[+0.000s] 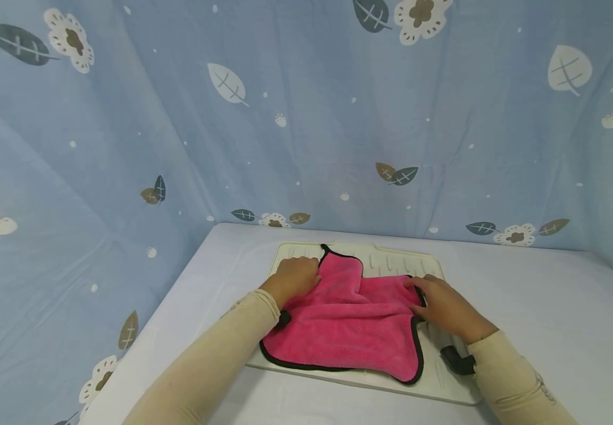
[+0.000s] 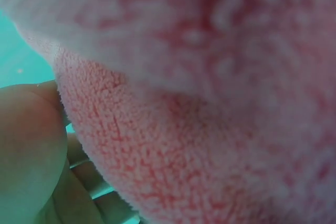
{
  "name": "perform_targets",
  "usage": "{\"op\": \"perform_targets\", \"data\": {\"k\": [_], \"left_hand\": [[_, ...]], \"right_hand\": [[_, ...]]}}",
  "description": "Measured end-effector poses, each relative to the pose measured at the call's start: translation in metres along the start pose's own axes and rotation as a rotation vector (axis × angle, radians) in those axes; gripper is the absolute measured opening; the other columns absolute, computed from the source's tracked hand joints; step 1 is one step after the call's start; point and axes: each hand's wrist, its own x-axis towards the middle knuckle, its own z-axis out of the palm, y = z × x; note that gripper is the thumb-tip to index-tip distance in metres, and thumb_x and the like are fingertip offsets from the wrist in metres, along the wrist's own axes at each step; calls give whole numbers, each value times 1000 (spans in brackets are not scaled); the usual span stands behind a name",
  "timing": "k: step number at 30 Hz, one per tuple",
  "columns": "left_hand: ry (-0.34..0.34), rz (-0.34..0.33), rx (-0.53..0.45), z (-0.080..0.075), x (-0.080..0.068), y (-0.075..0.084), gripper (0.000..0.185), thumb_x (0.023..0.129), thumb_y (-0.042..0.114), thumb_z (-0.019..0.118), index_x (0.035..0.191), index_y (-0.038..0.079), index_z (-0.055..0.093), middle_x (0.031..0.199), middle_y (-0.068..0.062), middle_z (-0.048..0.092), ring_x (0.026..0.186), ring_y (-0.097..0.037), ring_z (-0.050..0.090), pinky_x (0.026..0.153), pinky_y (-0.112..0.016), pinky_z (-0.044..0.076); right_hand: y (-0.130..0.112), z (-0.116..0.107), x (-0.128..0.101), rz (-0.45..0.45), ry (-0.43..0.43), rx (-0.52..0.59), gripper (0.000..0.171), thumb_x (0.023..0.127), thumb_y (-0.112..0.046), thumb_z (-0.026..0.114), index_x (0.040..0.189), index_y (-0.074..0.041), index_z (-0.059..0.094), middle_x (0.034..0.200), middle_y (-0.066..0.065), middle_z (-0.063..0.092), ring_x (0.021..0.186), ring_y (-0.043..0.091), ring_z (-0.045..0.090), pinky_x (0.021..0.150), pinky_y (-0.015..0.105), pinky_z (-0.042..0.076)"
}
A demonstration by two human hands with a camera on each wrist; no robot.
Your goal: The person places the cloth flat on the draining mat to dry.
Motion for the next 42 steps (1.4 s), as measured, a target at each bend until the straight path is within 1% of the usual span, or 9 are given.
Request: {"op": "perform_targets", "data": {"k": [6, 11, 15, 18, 21, 24, 28, 36, 42], "left_hand": [[61, -24, -1, -2, -2, -2, 23, 97, 30, 59, 106, 10, 66, 103, -8, 72, 98, -27, 70, 80, -46, 55], [107, -36, -12, -3, -3, -9, 18, 94, 27, 60, 98, 10, 64, 94, -6, 71, 86, -25, 69, 72, -46, 55], [157, -33, -23, -5, -6, -18, 17, 92, 27, 61, 90, 11, 63, 85, -5, 70, 81, -25, 68, 68, -46, 54], [173, -38, -50, -8, -9, -24, 18, 93, 27, 61, 84, 12, 59, 76, -3, 65, 76, -24, 67, 64, -45, 52], [172, -67, -75, -13, -13, -29, 21, 94, 28, 61, 80, 14, 55, 69, 0, 59, 72, -23, 64, 62, -43, 50], [175, -90, -89, -17, -17, -31, 22, 95, 29, 61, 79, 15, 54, 69, 1, 57, 72, -23, 62, 63, -42, 50], [184, -102, -125, -18, -22, -32, 22, 95, 29, 61, 80, 15, 54, 69, 0, 56, 71, -22, 61, 64, -42, 49], [197, -107, -183, -8, -23, -34, 23, 95, 28, 61, 79, 15, 52, 68, 0, 56, 69, -22, 60, 64, -41, 47], [202, -68, -245, -3, -26, -36, 18, 90, 20, 65, 79, 17, 51, 68, 2, 56, 66, -20, 58, 59, -36, 44]], "right_hand": [[-1, -2, 2, -29, 49, -25, 33, 84, -8, 76, 114, 3, 70, 95, 7, 64, 82, 15, 59, 78, 41, 54], [-2, -4, 4, -28, 81, -17, 28, 86, -7, 74, 112, 3, 71, 98, 9, 65, 81, 15, 56, 75, 38, 51], [-3, -6, 4, -34, 130, -13, 28, 86, -5, 74, 112, 3, 71, 101, 12, 65, 85, 19, 59, 77, 41, 53], [-4, -7, 3, -31, 154, -13, 29, 86, -4, 73, 113, 4, 70, 104, 14, 65, 89, 23, 62, 79, 44, 54], [-4, -8, 3, -29, 176, -21, 29, 87, -5, 71, 114, 6, 70, 106, 16, 65, 92, 26, 63, 82, 45, 54], [-3, -8, 4, -30, 216, -31, 30, 87, -5, 70, 115, 6, 69, 106, 16, 65, 94, 27, 63, 83, 46, 54], [-2, -8, 4, -32, 256, -38, 29, 86, -4, 70, 113, 7, 70, 104, 16, 65, 88, 26, 62, 78, 45, 53], [-1, -6, 3, -28, 240, -42, 29, 82, -3, 74, 110, 6, 71, 100, 13, 67, 85, 24, 62, 77, 44, 53], [-2, -5, 3, 6, 197, 9, 22, 80, 0, 76, 102, 1, 75, 89, 7, 68, 79, 21, 62, 69, 38, 53]]}}
